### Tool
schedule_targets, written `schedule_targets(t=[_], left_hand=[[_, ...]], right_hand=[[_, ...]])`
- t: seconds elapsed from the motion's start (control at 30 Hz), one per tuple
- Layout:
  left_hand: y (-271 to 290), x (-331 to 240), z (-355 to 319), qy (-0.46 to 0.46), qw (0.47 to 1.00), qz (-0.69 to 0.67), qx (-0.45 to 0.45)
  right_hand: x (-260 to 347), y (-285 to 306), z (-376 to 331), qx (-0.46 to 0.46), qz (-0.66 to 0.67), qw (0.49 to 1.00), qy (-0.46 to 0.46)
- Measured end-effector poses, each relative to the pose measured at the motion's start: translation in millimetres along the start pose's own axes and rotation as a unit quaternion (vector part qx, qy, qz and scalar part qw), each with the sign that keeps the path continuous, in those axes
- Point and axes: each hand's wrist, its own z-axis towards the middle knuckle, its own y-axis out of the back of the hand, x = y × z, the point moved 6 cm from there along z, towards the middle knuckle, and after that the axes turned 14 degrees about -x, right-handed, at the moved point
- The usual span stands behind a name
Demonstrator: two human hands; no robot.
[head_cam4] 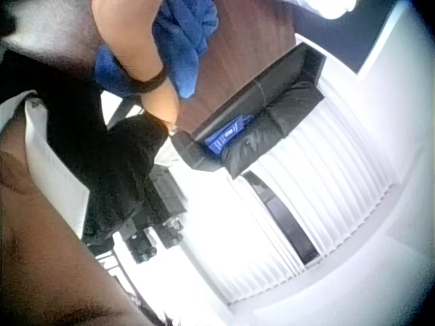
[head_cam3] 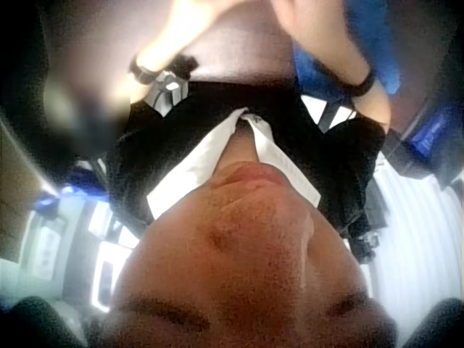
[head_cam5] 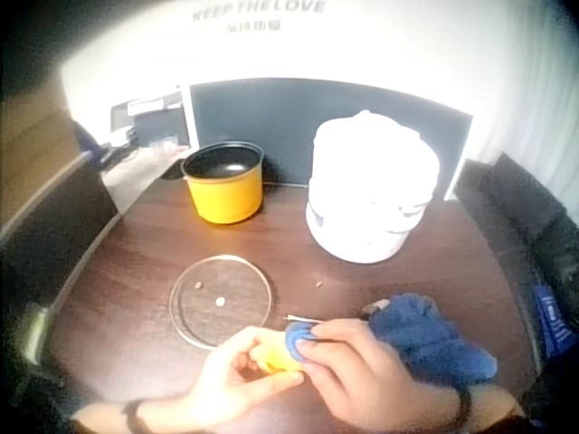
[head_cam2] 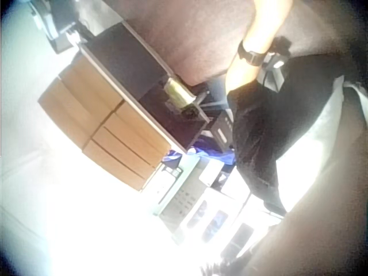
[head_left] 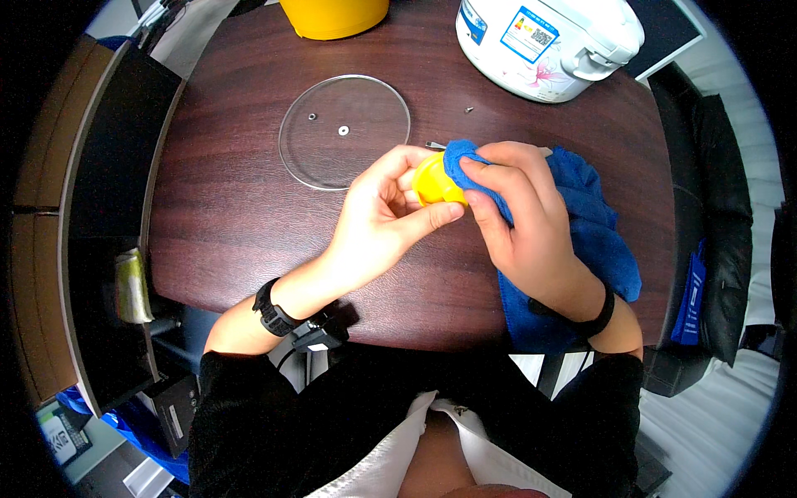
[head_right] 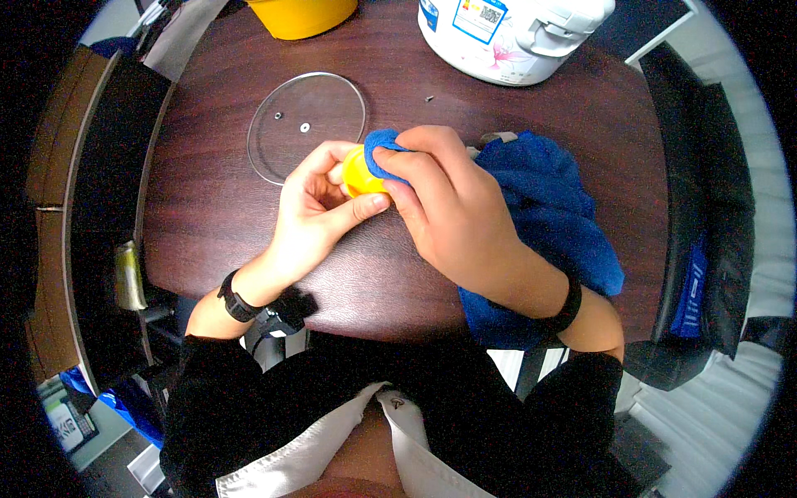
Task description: The person wipes a yellow plastic knob with a blue cloth, then attaches it to a glass lid using a screwdriver. The person then places the lid on a yellow pot and uses the screwdriver to pry open a white container.
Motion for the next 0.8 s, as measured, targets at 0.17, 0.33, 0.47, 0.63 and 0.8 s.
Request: schedule_targets(t=[0.17, 0.33, 0.47, 0.63, 0.8], left_hand=[[1, -1, -1, -0.008, 0.999, -0.023, -0.033], [3, 3, -1, 0.007, 0.998, -0.048, -0.034], [1, -3, -5, -0.012, 0.997, -0.049, -0.051], [12, -30, 6, -0.076, 0.993, -0.06, -0.073], [16, -23, 5, -0.08, 0.995, 0.003, -0.061]], right_hand=[[9, -3, -3, 0.036, -0.028, 0.999, 0.016], [8, -5, -6, 0.048, -0.074, 0.994, 0.06], [14, -3, -9, 0.05, -0.131, 0.984, 0.106], [11, -14, -21, 0.123, -0.12, 0.981, 0.094], [3, -13, -13, 0.117, -0.053, 0.991, 0.05]])
